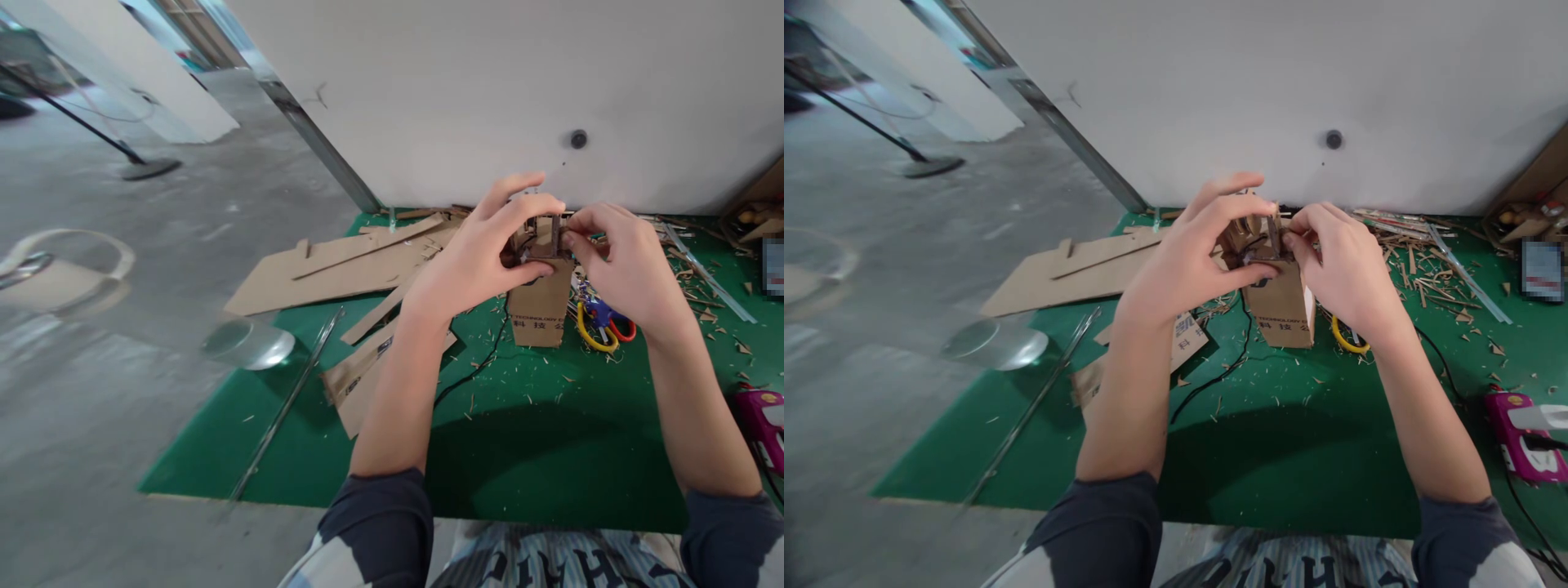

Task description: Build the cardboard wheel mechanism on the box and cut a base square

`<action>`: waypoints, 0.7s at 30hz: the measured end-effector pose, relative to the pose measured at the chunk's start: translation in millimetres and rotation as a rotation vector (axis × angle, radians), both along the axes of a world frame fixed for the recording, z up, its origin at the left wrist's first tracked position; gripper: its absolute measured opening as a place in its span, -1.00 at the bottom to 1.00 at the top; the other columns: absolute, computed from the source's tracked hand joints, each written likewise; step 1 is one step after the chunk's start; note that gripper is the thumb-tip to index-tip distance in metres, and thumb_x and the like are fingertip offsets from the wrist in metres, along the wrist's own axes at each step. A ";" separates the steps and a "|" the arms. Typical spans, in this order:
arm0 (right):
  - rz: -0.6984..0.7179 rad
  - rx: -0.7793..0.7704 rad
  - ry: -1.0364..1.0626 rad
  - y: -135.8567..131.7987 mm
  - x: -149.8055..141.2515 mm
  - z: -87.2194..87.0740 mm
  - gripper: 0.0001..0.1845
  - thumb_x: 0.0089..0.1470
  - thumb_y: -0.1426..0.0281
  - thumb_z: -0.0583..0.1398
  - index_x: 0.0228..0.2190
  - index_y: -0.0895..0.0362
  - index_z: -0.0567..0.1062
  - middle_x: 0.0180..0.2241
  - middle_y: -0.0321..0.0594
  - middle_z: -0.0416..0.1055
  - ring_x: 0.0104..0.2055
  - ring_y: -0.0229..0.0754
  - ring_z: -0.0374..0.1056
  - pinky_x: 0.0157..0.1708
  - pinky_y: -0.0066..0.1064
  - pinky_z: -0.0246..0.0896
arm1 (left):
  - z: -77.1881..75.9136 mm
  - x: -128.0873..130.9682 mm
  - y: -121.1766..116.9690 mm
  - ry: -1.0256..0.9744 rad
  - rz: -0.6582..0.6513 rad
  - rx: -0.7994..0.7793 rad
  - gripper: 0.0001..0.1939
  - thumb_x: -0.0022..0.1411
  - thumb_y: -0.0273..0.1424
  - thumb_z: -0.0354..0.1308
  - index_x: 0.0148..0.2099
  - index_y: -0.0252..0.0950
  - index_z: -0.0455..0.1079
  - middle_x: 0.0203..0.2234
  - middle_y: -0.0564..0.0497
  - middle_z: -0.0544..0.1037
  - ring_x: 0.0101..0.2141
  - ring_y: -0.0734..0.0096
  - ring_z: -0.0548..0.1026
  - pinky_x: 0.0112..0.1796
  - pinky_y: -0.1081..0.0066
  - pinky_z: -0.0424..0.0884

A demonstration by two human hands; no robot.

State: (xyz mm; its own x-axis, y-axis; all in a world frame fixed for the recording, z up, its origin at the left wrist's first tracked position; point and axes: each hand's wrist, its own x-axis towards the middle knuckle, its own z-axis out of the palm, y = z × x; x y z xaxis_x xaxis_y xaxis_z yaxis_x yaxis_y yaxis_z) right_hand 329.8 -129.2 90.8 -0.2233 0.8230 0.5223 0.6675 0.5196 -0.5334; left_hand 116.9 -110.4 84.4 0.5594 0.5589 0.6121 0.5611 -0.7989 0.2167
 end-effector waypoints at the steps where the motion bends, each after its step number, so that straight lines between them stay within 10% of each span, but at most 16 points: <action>1: 0.002 -0.001 -0.003 -0.3 -0.1 0.3 -0.90 0.21 0.42 0.16 -0.29 0.07 0.51 -0.24 -0.13 0.55 -0.14 -0.04 0.44 -0.21 -0.22 0.32 | -0.1 -0.1 0.2 0.004 0.001 -0.001 -0.32 0.23 -0.44 0.38 0.31 -0.03 0.23 0.35 -0.10 0.27 0.29 0.02 0.37 0.25 0.00 0.41; 21: 0.011 -0.021 0.008 -4.0 -0.4 2.3 -0.87 0.24 0.42 0.15 -0.28 0.08 0.52 -0.23 -0.14 0.55 -0.16 -0.07 0.44 -0.20 -0.24 0.28 | 1.9 -1.0 -5.3 0.021 0.007 -0.026 -0.34 0.30 -0.48 0.30 0.34 0.01 0.17 0.41 -0.08 0.15 0.42 -0.04 0.16 0.33 -0.11 0.30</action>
